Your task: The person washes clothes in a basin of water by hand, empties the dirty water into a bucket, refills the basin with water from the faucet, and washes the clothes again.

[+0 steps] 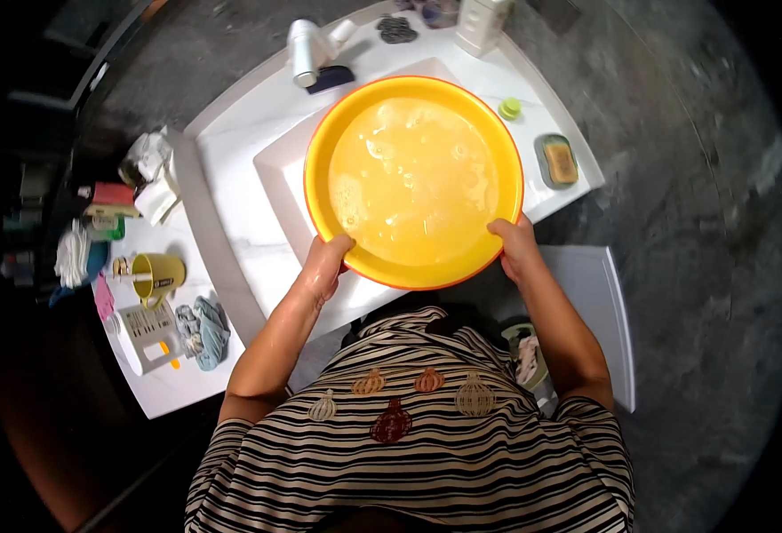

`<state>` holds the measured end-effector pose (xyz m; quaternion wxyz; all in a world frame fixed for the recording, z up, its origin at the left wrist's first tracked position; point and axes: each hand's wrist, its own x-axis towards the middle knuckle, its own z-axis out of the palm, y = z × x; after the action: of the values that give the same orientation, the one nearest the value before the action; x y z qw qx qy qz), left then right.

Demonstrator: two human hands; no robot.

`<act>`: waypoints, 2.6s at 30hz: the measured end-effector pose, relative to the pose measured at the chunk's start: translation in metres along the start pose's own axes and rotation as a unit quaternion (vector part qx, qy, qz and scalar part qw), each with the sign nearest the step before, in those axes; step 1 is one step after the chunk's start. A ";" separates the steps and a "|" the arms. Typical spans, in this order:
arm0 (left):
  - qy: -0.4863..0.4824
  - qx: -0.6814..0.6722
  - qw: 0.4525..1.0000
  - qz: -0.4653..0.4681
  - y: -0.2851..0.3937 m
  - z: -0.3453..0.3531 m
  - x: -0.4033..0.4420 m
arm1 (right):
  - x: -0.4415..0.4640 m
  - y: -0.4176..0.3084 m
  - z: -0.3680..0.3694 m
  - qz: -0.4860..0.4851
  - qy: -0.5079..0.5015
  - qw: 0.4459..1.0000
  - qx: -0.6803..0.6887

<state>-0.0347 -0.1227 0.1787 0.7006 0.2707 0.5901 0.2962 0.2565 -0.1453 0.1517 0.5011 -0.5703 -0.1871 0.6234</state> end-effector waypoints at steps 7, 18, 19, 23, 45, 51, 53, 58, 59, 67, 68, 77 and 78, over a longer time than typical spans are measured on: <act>-0.046 0.099 0.993 0.036 -0.036 0.046 -0.016 | -0.097 0.061 -0.070 -0.115 0.088 0.984 0.108; -0.222 0.218 0.950 -0.014 -0.176 0.149 -0.070 | -0.283 0.204 -0.176 -0.133 0.339 0.916 0.170; -0.241 0.228 0.942 -0.049 -0.200 0.150 -0.067 | -0.301 0.218 -0.184 -0.143 0.357 0.906 0.177; -0.321 0.251 0.901 -0.145 -0.284 0.172 -0.074 | -0.349 0.301 -0.222 -0.144 0.427 0.868 0.208; -0.276 0.475 0.778 -0.304 -0.646 0.202 0.030 | -0.366 0.647 -0.310 0.008 0.586 0.672 0.453; -0.268 0.478 0.781 -0.302 -0.691 0.206 0.063 | -0.339 0.683 -0.337 0.016 0.580 0.660 0.477; -0.250 0.489 0.783 -0.292 -0.703 0.214 0.068 | -0.332 0.696 -0.348 0.042 0.583 0.673 0.454; -0.239 0.519 0.771 -0.282 -0.726 0.216 0.086 | -0.320 0.713 -0.358 0.019 0.593 0.656 0.466; -0.239 0.511 0.775 -0.285 -0.727 0.215 0.087 | -0.320 0.709 -0.360 0.020 0.596 0.652 0.468; -0.261 0.482 0.776 -0.313 -0.740 0.209 0.093 | -0.323 0.708 -0.360 0.026 0.596 0.649 0.473; -0.245 0.490 0.777 -0.311 -0.743 0.209 0.092 | -0.324 0.706 -0.360 0.019 0.597 0.646 0.475; -0.229 0.513 0.768 -0.306 -0.735 0.216 0.087 | -0.317 0.723 -0.354 0.025 0.592 0.655 0.469; -0.234 0.523 0.761 -0.305 -0.734 0.216 0.088 | -0.316 0.721 -0.355 0.025 0.591 0.656 0.468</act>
<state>0.2598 -0.5623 -0.3814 0.6202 0.4612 0.5222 -0.3604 0.2306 -0.8389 -0.3620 0.6908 -0.5128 0.4799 0.1718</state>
